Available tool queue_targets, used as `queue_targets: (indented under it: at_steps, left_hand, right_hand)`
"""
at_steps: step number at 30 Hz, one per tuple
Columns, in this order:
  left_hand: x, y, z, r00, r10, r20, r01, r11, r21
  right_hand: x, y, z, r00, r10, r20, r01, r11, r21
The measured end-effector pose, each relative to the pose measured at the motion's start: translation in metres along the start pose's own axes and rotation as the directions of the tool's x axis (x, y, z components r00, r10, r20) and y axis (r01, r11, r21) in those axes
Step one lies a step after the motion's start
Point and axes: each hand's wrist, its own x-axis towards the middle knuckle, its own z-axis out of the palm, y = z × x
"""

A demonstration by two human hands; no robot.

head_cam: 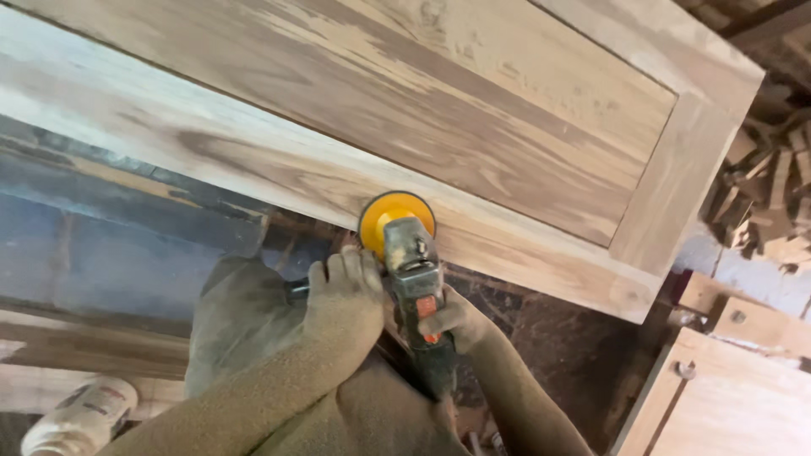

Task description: The person uses an angle grinder with a sanding disc to sand the surface of a wooden door. They move the tool along the edges and panels, generating wood dust as they work.

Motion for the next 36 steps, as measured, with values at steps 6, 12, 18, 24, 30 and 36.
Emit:
queue_targets:
  at_steps: [6,12,18,24,30,36]
  left_hand:
    - [0.008,0.036,0.009,0.978,0.158,0.134,-0.157,0.987,-0.02]
    - [0.026,0.086,0.018,0.928,0.36,0.095,-0.365,0.93,0.044]
    - [0.054,0.144,0.031,0.822,0.559,0.109,-0.567,0.821,0.071]
    - [0.097,0.222,0.063,0.717,0.691,0.091,-0.697,0.713,0.082]
    - [0.147,0.293,0.09,0.643,0.765,0.021,-0.763,0.643,-0.071]
    - [0.161,0.28,0.086,0.699,0.714,0.031,-0.715,0.7,0.011]
  right_hand:
    - [-0.037,0.022,-0.011,0.987,-0.077,-0.143,0.1,0.981,0.165]
    - [-0.077,0.061,-0.039,0.941,-0.245,-0.234,0.301,0.922,0.245]
    - [-0.113,0.094,-0.078,0.879,-0.421,-0.222,0.476,0.782,0.402]
    - [-0.144,0.104,-0.117,0.74,-0.474,-0.477,0.66,0.647,0.382]
    - [-0.171,0.08,-0.156,0.553,-0.365,-0.749,0.764,0.581,0.281]
    - [-0.164,0.051,-0.155,0.631,-0.525,-0.572,0.75,0.6,0.277]
